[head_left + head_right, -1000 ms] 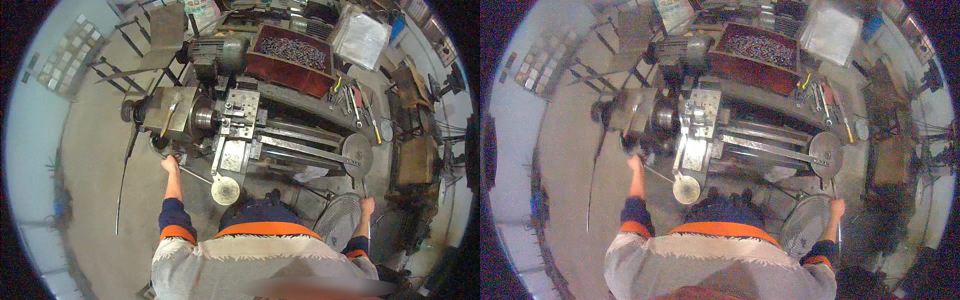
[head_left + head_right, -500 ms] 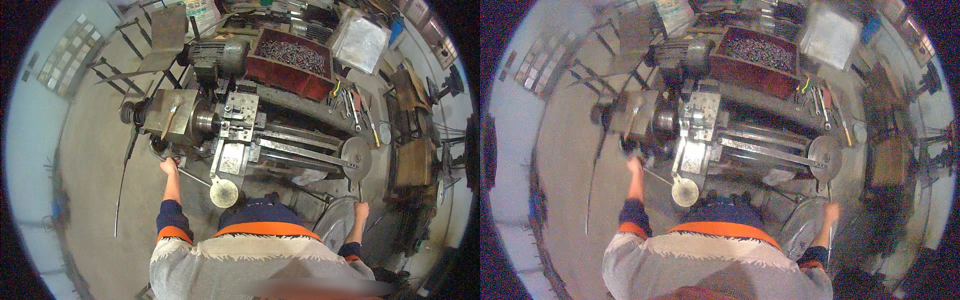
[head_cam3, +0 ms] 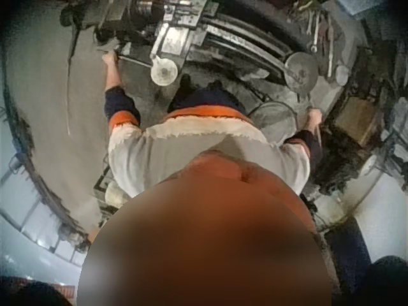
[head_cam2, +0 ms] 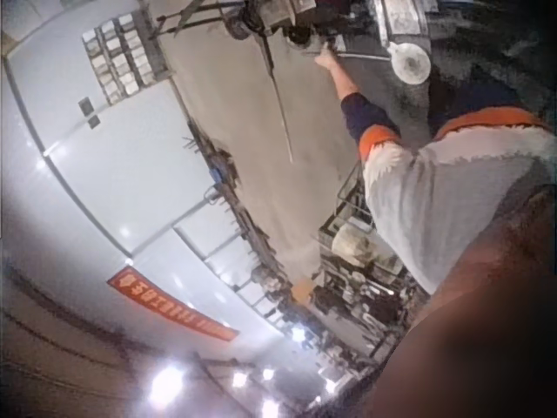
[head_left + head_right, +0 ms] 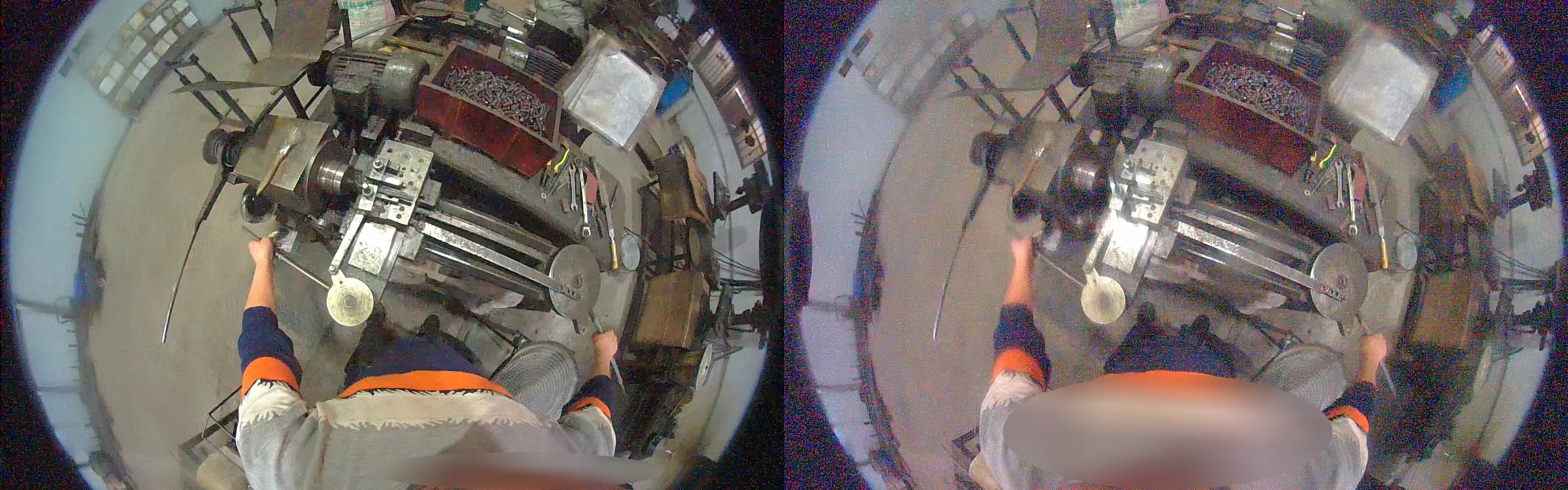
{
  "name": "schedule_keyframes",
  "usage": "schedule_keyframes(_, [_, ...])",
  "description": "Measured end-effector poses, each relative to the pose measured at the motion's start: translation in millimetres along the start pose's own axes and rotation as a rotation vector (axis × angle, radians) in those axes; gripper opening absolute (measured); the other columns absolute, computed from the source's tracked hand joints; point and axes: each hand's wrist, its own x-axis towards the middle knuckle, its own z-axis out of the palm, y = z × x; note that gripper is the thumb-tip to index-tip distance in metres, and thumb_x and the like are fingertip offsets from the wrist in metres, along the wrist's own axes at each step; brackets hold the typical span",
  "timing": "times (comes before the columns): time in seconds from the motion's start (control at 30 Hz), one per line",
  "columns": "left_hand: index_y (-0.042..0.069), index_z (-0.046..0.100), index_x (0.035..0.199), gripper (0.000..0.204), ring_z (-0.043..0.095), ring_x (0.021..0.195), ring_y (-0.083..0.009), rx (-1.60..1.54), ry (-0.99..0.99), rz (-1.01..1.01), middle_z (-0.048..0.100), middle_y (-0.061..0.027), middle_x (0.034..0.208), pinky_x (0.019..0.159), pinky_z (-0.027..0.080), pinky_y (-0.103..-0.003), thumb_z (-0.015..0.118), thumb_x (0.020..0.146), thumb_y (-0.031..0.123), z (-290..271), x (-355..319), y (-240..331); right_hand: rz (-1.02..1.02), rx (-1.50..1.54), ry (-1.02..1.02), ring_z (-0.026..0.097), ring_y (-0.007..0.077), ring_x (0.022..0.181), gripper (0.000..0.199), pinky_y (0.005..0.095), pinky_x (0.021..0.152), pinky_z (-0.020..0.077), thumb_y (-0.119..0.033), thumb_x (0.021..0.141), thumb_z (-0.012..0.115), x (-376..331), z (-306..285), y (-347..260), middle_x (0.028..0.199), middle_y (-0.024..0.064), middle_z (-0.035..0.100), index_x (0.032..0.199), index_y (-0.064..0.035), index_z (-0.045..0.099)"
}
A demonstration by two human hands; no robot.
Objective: The person operates a metal lathe, repeatedly inserting small metal rods into the chuck, machining them, and removing the finished pieces. The person places the finished pieces into a metal basket on the floor.
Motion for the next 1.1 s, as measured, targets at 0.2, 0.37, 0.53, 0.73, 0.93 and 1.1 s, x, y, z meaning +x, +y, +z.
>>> schedule_keyframes(0.2, [-0.012,0.039,0.067,0.01,0.052,0.043,-0.0253,-0.46,0.096,-0.238,0.048,-0.0154,0.054,0.037,0.043,-0.039,0.041,0.067,-0.003,-57.8,-61.0,-7.8,0.142,0.097,-0.009,0.057,0.0389,0.08,0.033,0.0432,0.072,0.0459,-0.028,0.065,0.054,-31.9,8.0,-3.3,0.082,0.0223,0.06,0.08,0.0013,0.057])
schedule_keyframes(0.37, [-0.012,0.037,0.07,0.007,0.046,0.039,-0.0222,-0.536,0.346,-0.358,0.046,-0.0146,0.056,0.037,0.043,-0.037,0.037,0.069,-0.005,-72.0,-86.8,-4.9,0.26,0.144,-0.119,0.057,0.0397,0.087,0.038,0.0456,0.076,0.0447,-0.029,0.066,0.053,-84.6,-8.4,-41.8,0.09,0.025,0.059,0.086,0.0022,0.058])
schedule_keyframes(0.53, [-0.012,0.04,0.071,0.007,0.046,0.039,-0.0226,-0.554,0.431,-0.347,0.046,-0.0141,0.053,0.037,0.043,-0.037,0.036,0.068,-0.006,-63.3,-73.2,-20.7,0.299,0.186,-0.082,0.056,0.0398,0.089,0.04,0.0451,0.079,0.0439,-0.031,0.065,0.054,-100.8,1.1,-51.6,0.092,0.0247,0.059,0.089,0.0005,0.059])
schedule_keyframes(0.73, [-0.012,0.042,0.065,0.007,0.049,0.04,-0.024,-0.427,0.41,-0.348,0.049,-0.0173,0.054,0.037,0.043,-0.036,0.038,0.065,-0.006,-67.2,-65.9,-12.1,0.326,0.176,-0.126,0.056,0.0403,0.088,0.04,0.0448,0.078,0.0441,-0.03,0.064,0.054,-106.7,-17.2,-67.4,0.093,0.0251,0.058,0.087,0.0015,0.059])
schedule_keyframes(0.93, [-0.014,0.043,0.065,0.011,0.052,0.041,-0.0246,-0.352,0.381,-0.393,0.051,-0.0178,0.056,0.038,0.044,-0.036,0.041,0.066,-0.003,-80.3,-58.4,-38.9,0.281,0.203,-0.075,0.056,0.041,0.085,0.035,0.045,0.074,0.0442,-0.028,0.063,0.053,-92.9,-38.1,-70.6,0.087,0.0263,0.058,0.078,0.0036,0.06])
schedule_keyframes(1.1, [-0.015,0.044,0.065,0.014,0.052,0.042,-0.0243,-0.412,0.328,-0.321,0.051,-0.0177,0.057,0.039,0.044,-0.036,0.041,0.066,-0.001,-88.0,-103.3,5.3,0.157,0.104,-0.031,0.056,0.0394,0.083,0.036,0.0453,0.073,0.0444,-0.03,0.064,0.058,-39.1,-31.5,-22.8,0.083,0.0241,0.059,0.079,0.0028,0.06])
